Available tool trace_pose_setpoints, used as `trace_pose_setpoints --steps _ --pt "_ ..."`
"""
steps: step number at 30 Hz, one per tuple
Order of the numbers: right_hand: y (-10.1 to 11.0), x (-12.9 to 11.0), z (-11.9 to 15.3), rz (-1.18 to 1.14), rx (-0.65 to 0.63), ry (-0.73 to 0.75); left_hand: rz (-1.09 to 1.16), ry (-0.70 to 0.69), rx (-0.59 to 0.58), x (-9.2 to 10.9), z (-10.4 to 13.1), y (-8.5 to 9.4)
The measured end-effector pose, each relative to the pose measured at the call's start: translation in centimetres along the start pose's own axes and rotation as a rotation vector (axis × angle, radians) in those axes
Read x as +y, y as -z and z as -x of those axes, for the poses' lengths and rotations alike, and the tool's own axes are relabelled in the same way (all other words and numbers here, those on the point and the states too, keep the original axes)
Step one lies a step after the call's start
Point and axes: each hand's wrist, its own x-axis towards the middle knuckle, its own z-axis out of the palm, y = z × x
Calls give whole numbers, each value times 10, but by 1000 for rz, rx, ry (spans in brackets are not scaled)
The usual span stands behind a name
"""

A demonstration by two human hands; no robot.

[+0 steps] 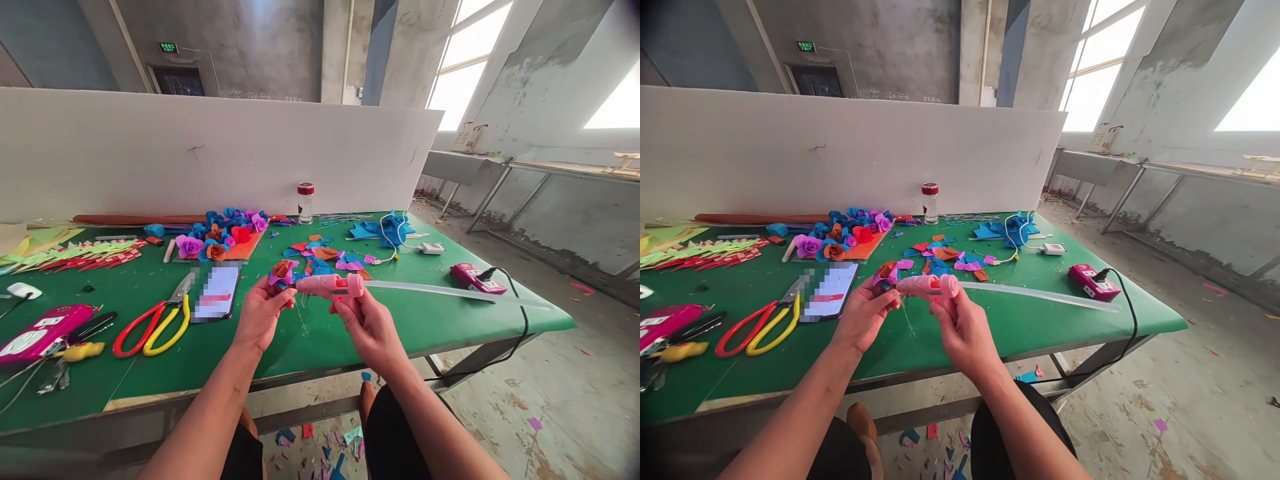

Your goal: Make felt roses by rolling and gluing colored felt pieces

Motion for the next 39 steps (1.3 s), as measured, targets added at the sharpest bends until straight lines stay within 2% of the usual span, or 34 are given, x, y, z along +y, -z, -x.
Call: trace_pose_setpoints --steps 5,7,9,11,15,19,21,26,29,31,33,36,39 --pt "14 4 -8 -384 -27 -283 -1 30 4 0 1 0" --pt "21 9 -13 -440 -46 -392 10 31 -2 0 2 0" --pt "29 17 -16 -419 -31 -442 20 30 -9 0 3 1" --pt "38 28 -18 -349 6 -452 31 33 -20 1 5 3" --pt "59 55 -21 -142 -22 -494 61 29 -34 3 5 6" --pt "73 74 -24 342 -27 -430 73 1 -47 6 4 7" --pt "74 80 -24 512 -6 -388 83 -2 -55 7 5 6" --pt "73 77 -19 652 31 -388 85 -5 -59 10 11 3" --pt "62 58 -21 745 165 -377 76 -23 -67 13 14 1" --pt "45 37 -26 599 217 -231 68 -30 -63 14 14 -1" --pt "20 14 -31 202 139 -98 63 -36 -53 15 13 -2" --pt "-22 -9 -35 -406 -28 -215 55 -43 -38 14 12 -5" --pt "-50 -14 -32 -753 -42 -344 32 -34 -51 11 11 -8"
